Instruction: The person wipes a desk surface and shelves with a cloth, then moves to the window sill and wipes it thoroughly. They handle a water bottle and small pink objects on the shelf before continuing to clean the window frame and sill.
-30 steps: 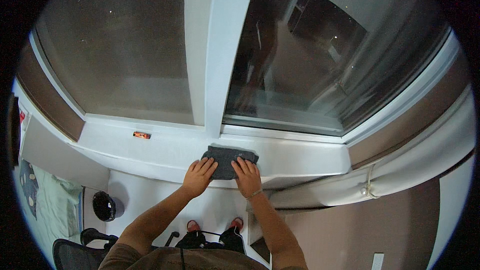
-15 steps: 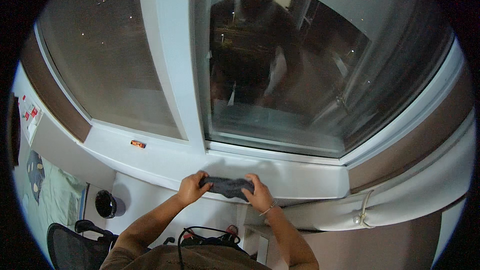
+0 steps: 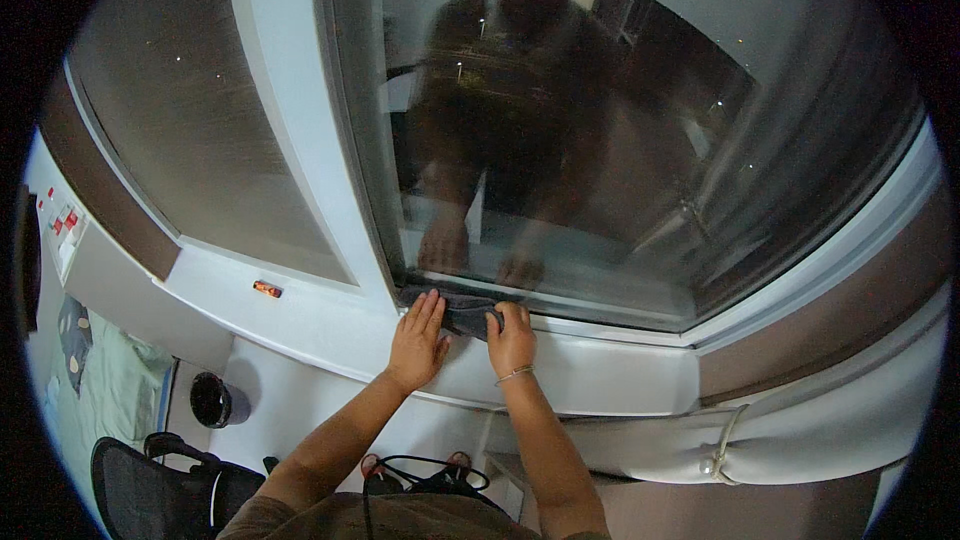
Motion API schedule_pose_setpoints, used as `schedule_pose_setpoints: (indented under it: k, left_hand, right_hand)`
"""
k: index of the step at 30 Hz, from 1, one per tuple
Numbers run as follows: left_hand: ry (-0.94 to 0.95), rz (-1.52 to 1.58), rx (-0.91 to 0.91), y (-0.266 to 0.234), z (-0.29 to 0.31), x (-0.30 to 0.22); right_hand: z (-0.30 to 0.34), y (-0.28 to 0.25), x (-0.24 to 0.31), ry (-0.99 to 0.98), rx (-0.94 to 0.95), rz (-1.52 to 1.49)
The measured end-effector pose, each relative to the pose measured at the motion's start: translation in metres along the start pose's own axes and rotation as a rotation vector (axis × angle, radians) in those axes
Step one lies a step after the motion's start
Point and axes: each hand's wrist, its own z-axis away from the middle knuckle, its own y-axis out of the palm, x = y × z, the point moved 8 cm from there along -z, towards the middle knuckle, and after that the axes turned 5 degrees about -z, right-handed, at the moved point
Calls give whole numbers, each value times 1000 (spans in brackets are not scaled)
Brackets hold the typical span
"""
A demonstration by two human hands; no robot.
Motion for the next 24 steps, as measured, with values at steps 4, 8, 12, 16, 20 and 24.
schedule_pose_setpoints:
  k: [4, 8, 12, 16, 20, 24]
  left_hand:
    - [-11, -87, 60, 14, 6, 6]
    - [30, -132, 14, 6, 4, 13]
    - [-28, -125, 21, -2, -5, 11]
    - [-71, -74, 55, -1, -3, 13]
    - [-46, -61, -91, 19, 5, 20]
    - [-83, -109, -217, 7, 11, 19]
  right_hand:
    - [1, -3, -1, 20, 23, 68]
    - [20, -16, 12, -147, -109, 226]
    - [47, -17, 31, -157, -113, 196]
    - [66, 21, 42, -121, 145, 55]
    - [42, 60, 20, -61, 289, 117]
    - [30, 48, 33, -245, 312, 143]
